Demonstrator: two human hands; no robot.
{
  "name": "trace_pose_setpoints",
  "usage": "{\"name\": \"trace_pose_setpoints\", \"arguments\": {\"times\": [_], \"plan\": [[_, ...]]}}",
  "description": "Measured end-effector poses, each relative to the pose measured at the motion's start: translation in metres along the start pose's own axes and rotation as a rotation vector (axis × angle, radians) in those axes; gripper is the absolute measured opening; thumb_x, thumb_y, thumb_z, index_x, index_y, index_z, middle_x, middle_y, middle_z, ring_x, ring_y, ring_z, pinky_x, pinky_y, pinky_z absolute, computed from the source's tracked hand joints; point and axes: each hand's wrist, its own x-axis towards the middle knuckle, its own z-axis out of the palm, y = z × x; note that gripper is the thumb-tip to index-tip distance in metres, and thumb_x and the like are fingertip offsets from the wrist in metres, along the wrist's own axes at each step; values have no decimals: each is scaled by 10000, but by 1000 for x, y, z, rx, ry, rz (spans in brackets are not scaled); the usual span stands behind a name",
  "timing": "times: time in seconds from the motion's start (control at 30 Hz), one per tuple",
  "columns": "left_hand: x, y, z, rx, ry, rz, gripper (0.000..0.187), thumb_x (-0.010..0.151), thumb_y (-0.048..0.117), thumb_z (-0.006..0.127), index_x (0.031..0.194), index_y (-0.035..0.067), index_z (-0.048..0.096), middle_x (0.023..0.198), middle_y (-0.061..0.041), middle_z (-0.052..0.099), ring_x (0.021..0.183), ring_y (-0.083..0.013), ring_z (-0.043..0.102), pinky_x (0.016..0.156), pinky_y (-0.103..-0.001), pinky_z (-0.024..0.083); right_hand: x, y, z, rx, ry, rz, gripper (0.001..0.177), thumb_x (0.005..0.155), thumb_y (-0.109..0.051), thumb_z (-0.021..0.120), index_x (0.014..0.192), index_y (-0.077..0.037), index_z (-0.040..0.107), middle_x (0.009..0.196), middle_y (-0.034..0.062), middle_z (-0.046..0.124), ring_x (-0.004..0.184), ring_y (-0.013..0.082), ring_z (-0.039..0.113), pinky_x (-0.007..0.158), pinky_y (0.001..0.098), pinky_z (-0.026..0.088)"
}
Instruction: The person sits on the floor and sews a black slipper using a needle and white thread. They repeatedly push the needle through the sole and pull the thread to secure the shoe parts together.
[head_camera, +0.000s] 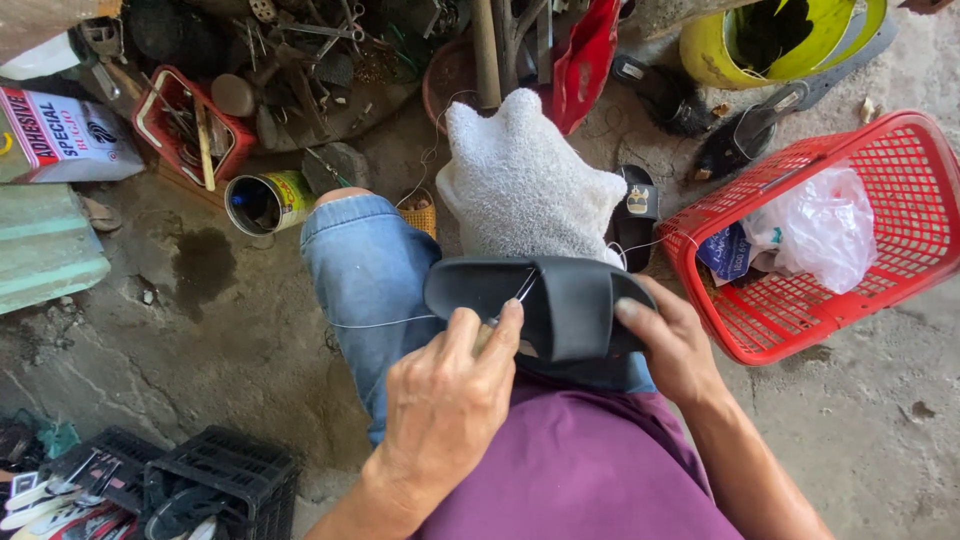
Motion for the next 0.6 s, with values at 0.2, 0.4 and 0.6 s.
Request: {"name": "trace_pose_setpoints", "arguments": {"times": [0.2, 0.4, 0.6], "plan": [[-13, -47, 7, -474, -176, -110, 411, 918, 90, 629, 1311, 193, 694, 815, -4, 601, 603, -227, 621, 559, -400, 512, -33, 0, 26, -567, -84, -345, 495, 882, -292, 659, 1330, -83, 631, 1056, 24, 720, 981, 131, 649, 878, 328, 509], [-42, -121, 32, -807, -187, -164, 264, 966, 102, 660, 1211, 76, 754, 792, -26, 683, 636, -120, 578, 650, -263, 498, -36, -7, 103, -805, -265, -731, 860, 732, -66, 722, 1507, 43, 365, 1533, 238, 494, 1386, 346, 535, 1127, 392, 450], [-34, -143, 39, -946, -223, -131, 233, 950, 95, 679, 1155, 26, 765, 948, -98, 803, 729, -132, 706, 682, -237, 564, -39, -12, 112, -905, -261, -1042, 799, 774, 0, 665, 1478, 169, 328, 1529, 362, 433, 1433, 460, 481, 1193, 471, 434]]}}
